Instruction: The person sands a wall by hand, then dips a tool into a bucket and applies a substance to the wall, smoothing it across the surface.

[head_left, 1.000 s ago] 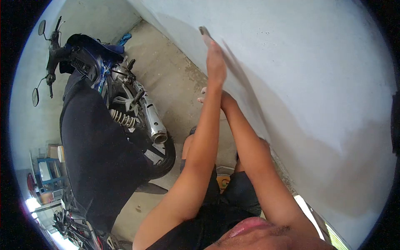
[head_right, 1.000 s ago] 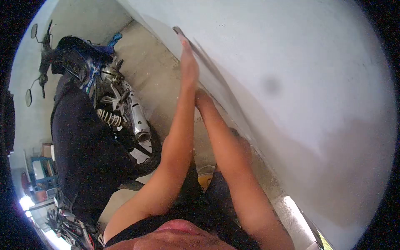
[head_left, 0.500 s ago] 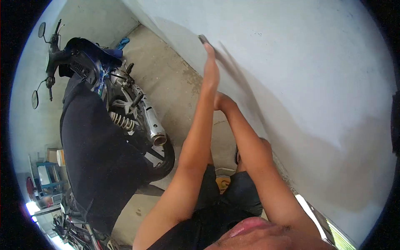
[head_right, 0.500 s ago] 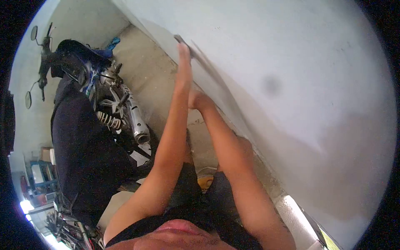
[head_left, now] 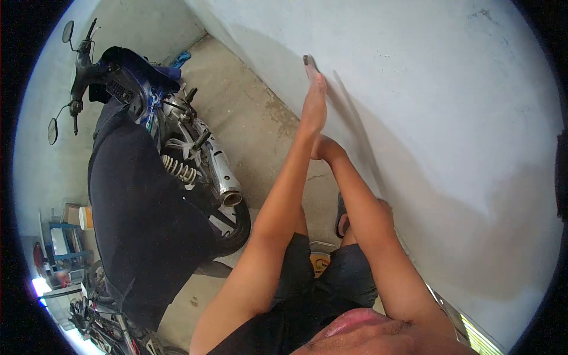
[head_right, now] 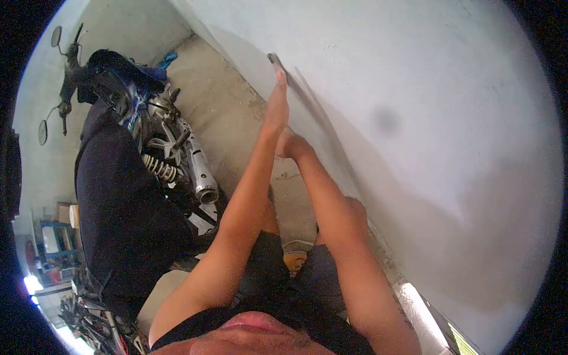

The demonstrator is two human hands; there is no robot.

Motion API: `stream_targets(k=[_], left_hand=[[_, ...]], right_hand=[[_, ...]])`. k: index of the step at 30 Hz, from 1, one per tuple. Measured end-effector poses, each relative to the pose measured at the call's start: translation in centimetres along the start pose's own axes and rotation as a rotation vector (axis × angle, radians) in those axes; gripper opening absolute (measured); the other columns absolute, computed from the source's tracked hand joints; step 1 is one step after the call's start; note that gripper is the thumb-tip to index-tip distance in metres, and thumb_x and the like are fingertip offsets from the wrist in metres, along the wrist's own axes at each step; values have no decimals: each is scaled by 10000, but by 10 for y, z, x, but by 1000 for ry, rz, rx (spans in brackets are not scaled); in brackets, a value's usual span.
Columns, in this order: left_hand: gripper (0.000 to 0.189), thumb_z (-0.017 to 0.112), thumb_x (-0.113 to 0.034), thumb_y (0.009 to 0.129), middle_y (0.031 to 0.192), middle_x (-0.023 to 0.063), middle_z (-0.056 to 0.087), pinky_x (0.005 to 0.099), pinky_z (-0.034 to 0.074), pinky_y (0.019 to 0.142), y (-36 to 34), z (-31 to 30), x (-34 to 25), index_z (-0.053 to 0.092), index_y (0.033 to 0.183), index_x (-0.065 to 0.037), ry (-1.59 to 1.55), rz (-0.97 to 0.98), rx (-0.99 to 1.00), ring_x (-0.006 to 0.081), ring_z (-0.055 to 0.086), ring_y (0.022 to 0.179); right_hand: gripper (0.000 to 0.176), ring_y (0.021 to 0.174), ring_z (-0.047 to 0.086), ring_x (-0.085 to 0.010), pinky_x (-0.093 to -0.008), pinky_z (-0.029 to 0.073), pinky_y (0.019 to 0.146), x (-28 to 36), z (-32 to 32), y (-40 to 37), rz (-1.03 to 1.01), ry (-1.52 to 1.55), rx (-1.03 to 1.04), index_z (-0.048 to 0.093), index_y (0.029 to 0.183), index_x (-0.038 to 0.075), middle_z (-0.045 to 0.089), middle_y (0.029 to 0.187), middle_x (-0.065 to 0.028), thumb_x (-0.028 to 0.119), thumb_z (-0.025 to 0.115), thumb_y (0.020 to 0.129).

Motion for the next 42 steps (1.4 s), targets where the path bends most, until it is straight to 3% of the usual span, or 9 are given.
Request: stream_targets(k=[10,13,15,18,24,27,33,40,42], left_hand=[[839,329,-515,1112,1716,276,34,484,64,1281,-17,38,-32,64,1609,107,216,374,-14,394,40,1599],[896,337,-593,1079,1711,284,65,577,16,1260,-34,57,-56,61,1634,54,391,455,-5,395,44,1600],[949,481,-573,1027,1695,319,82,661,16,1228,-45,69,-69,124,1626,71,516,605,25,473,62,1582],[929,415,-603,1038,1696,299,131,663,6,1226,-60,83,-91,128,1632,50,537,669,1,433,96,1589],[987,561,-598,965,1701,263,176,700,38,1208,-46,74,-93,204,1628,40,518,434,-23,490,98,1573],[943,515,-588,1002,1699,286,147,696,18,1206,-63,89,-101,183,1635,28,535,652,-35,469,131,1576],[985,553,-594,978,1698,298,131,703,41,1201,-59,80,-113,168,1637,29,527,470,0,519,116,1561],[956,555,-553,984,1697,294,146,739,69,1181,-80,96,-115,170,1636,30,523,572,-3,528,104,1559],[981,543,-574,982,1691,316,131,742,65,1179,-71,88,-117,146,1635,42,494,456,29,550,91,1552]], right_hand=[[484,1107,671,-434,-500,516,957,24,-23,-16,124,62,-55,674,1193,-3,692,1239,-254,422,621,966],[494,1103,672,-434,-503,516,955,19,-20,-16,116,32,-53,672,1203,0,696,1227,-253,431,631,964],[501,1100,672,-434,-504,515,955,12,-15,-14,107,15,-53,670,1210,1,700,1219,-252,437,638,963],[509,1097,673,-434,-506,515,954,2,-9,-13,101,-2,-55,668,1217,3,703,1211,-251,443,645,962],[517,1099,673,-432,-506,514,955,4,-9,-16,118,8,-41,666,1225,5,704,1208,-250,448,651,959],[521,1100,673,-430,-507,514,955,-2,-13,-18,118,6,-28,664,1230,6,705,1206,-249,451,654,958],[530,1102,672,-427,-507,513,956,-7,-13,-28,131,3,5,662,1238,8,706,1203,-248,456,660,956],[540,1105,672,-424,-507,512,956,9,-14,-30,119,1,17,660,1249,10,708,1199,-247,462,668,953],[544,1106,672,-423,-507,512,957,10,-16,-25,127,0,26,659,1251,10,708,1198,-246,464,670,952]])
Point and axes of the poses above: each hand's wrist, its own y-axis towards the middle knuckle, its own z-axis out of the palm, x = y × z, the point moved 1 cm from there along y, towards the middle knuckle
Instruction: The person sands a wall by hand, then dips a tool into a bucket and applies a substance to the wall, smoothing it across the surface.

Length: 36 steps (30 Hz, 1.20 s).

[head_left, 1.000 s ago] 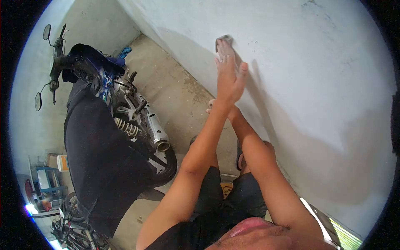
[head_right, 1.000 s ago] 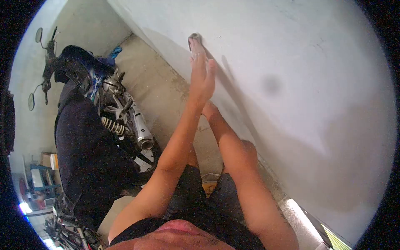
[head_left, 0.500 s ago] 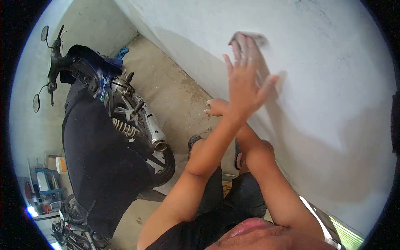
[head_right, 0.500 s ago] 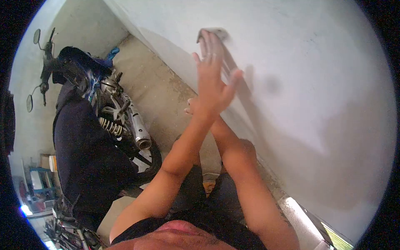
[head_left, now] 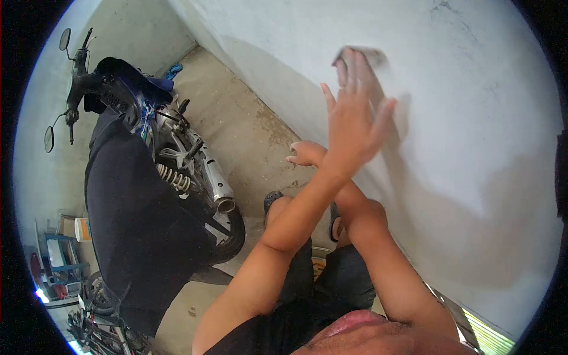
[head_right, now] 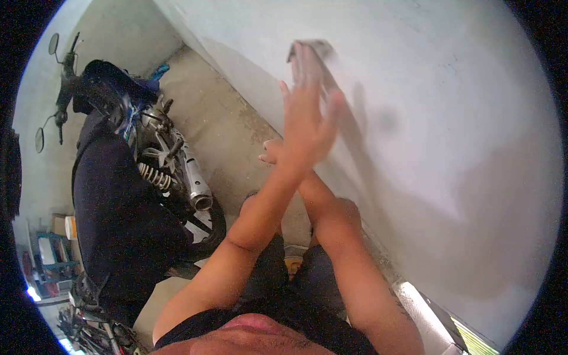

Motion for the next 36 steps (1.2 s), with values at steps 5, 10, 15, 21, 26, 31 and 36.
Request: stream_targets(k=[5,10,15,21,26,31,36], left_hand=[[989,425,-649,1019,1695,326,45,721,50,1188,-9,15,-13,93,1636,50,-66,-3,-19,522,65,1564],[1010,407,-666,1019,1690,341,32,723,46,1186,-12,12,-15,53,1636,50,28,10,59,530,34,1563],[980,508,-572,1004,1683,351,65,763,27,1160,-16,20,-24,128,1617,91,-92,17,-28,561,26,1552],[991,465,-616,1015,1695,332,23,742,42,1174,-9,8,-16,60,1642,35,15,4,69,553,18,1555],[963,518,-549,1002,1692,330,71,762,36,1162,-31,26,-27,124,1628,68,-92,46,16,544,30,1559],[920,517,-514,1012,1704,300,80,742,40,1178,-23,15,-16,143,1630,56,37,33,77,498,44,1577],[807,462,-443,1064,1706,278,125,658,51,1233,2,5,14,163,1630,48,-160,-106,-87,434,92,1591]], right_hand=[[551,1108,672,-421,-508,512,957,5,-2,-2,12,15,-2,657,1259,12,709,1195,-245,468,675,950],[556,1120,670,-410,-504,510,963,10,-4,12,0,-36,13,655,1274,14,710,1199,-241,466,677,950],[555,1141,660,-409,-500,507,970,12,-3,13,6,7,33,655,1282,15,704,1212,-243,458,678,948],[558,1135,661,-413,-498,507,972,2,3,17,-19,-40,17,658,1283,16,707,1205,-241,459,681,944],[550,1141,657,-414,-502,503,980,14,-4,6,-6,-6,4,665,1273,18,704,1205,-246,462,678,948],[551,1180,640,-413,-487,495,1001,5,-1,16,-16,-12,9,657,1284,17,691,1245,-248,446,694,940],[548,1207,627,-412,-478,488,1017,-5,-9,10,-50,68,-62,657,1274,16,685,1268,-247,440,709,931]])
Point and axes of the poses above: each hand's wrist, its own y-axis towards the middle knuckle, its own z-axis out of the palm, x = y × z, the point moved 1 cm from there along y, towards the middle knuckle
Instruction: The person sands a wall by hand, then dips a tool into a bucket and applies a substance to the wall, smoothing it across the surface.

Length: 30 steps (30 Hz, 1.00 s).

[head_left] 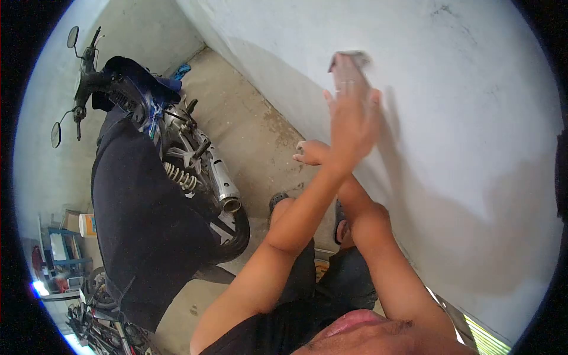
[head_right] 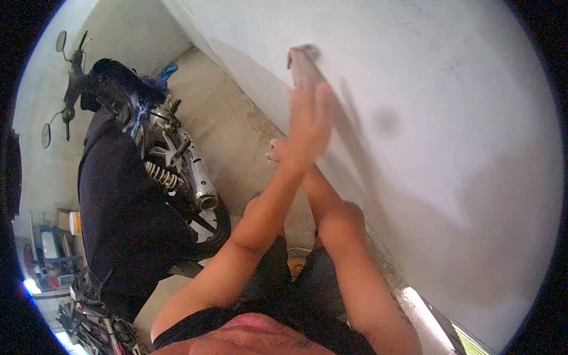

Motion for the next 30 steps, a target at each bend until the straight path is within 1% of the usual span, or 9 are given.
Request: stream_targets(k=[1,3,6,10,13,15,25,27,30], left_hand=[[807,462,-443,1064,1706,278,125,658,51,1233,7,0,17,163,1630,48,0,3,1,434,92,1591],[713,378,-403,1114,1702,256,179,509,112,1277,19,-3,64,174,1626,49,-157,-3,-120,405,130,1590],[649,336,-372,1138,1681,262,242,397,200,1266,20,-15,102,235,1603,69,-212,-107,-168,379,198,1578],[611,383,-376,1136,1639,211,353,423,285,1232,15,-15,129,331,1575,46,-165,-75,-216,324,339,1520],[542,478,-349,1110,1519,208,467,451,337,1192,13,-5,139,459,1472,54,-224,-109,-385,334,439,1428],[515,545,-352,1082,1400,227,512,477,362,1155,12,-3,142,508,1409,44,16,33,-386,352,487,1346],[564,627,-401,1016,1445,250,330,493,396,1106,9,-8,142,543,1368,31,336,117,-428,423,484,1287],[568,622,-401,1018,1423,246,350,485,418,1083,10,-7,142,526,1372,32,107,132,-372,402,495,1261],[588,568,-426,1056,1423,221,372,475,436,1052,11,-10,141,499,1397,48,173,169,-357,323,531,1213]], right_hand=[[548,1209,625,-411,-476,487,1019,-2,-4,-1,-17,12,-25,658,1271,16,684,1270,-247,441,711,929],[549,1215,623,-409,-474,485,1023,-5,-9,-3,-52,41,-70,659,1266,16,684,1274,-246,443,715,926],[550,1223,619,-407,-470,482,1029,-14,-11,-4,-101,90,-136,662,1258,15,682,1280,-244,447,721,922],[551,1231,615,-404,-466,479,1034,-34,-4,1,-141,144,-199,664,1250,15,681,1286,-243,450,727,918],[424,1176,661,-404,-476,523,997,-45,11,16,-118,88,-272,692,1254,85,696,1248,-246,327,696,906],[528,1299,583,-365,-448,445,1090,-35,7,4,-74,214,-107,669,1255,13,654,1352,-248,380,772,889],[530,1309,578,-361,-450,438,1101,16,-23,-35,-79,216,-75,674,1269,28,642,1380,-242,388,769,893],[530,1311,576,-361,-451,436,1103,23,-35,-40,-80,216,-73,675,1273,31,639,1386,-240,390,768,894],[578,1315,577,-349,-448,437,1104,11,-21,-29,-82,243,-112,684,1286,64,641,1394,-221,484,759,896]])
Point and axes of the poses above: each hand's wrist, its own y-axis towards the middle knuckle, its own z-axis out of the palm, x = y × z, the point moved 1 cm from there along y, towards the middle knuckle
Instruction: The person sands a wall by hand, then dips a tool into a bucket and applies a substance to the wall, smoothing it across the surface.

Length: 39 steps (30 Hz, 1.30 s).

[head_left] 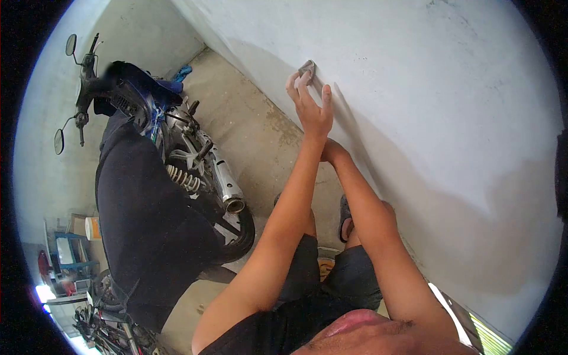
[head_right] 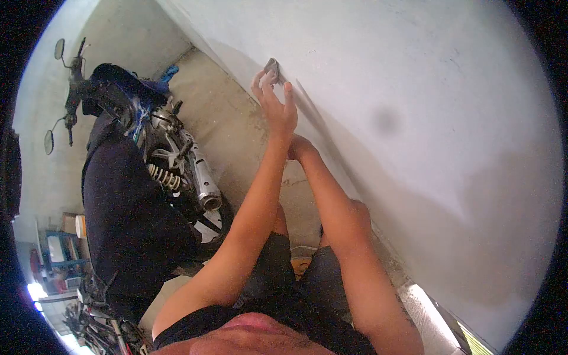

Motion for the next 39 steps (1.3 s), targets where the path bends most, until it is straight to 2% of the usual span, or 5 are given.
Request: stream_targets(k=[16,25,27,31,39], left_hand=[[631,595,-421,1048,1351,174,563,474,418,1062,-4,2,2,381,1449,18,-224,-136,-76,293,564,1228],[425,670,-288,984,1264,214,552,477,406,1043,6,3,-5,536,1240,23,-49,44,-53,340,510,1203],[454,682,-305,974,1248,218,541,475,400,1047,8,5,-3,528,1233,34,-56,87,-86,356,509,1158],[488,685,-337,972,1233,213,525,482,403,1037,12,3,9,523,1237,39,-99,121,-56,359,501,1137],[569,680,-439,983,1237,199,540,432,526,1007,13,0,16,531,1260,35,-297,22,-32,315,542,1186]], right_hand=[[477,976,603,-246,-422,488,933,-50,30,23,-27,9,5,677,1010,39,726,1040,-135,487,787,891],[482,1077,561,-222,-396,449,1014,-41,26,18,-80,168,35,651,1147,33,677,1212,-82,389,824,872],[497,1354,543,-368,-448,420,1137,-15,14,4,15,-62,32,667,1295,24,613,1418,-245,316,754,902],[548,1300,561,-304,-418,421,1123,-39,25,20,-3,-56,47,638,1307,24,621,1425,-189,358,779,895],[470,1310,562,-328,-435,435,1108,-14,14,15,-21,-106,159,652,1261,-26,613,1400,-274,318,704,945]])
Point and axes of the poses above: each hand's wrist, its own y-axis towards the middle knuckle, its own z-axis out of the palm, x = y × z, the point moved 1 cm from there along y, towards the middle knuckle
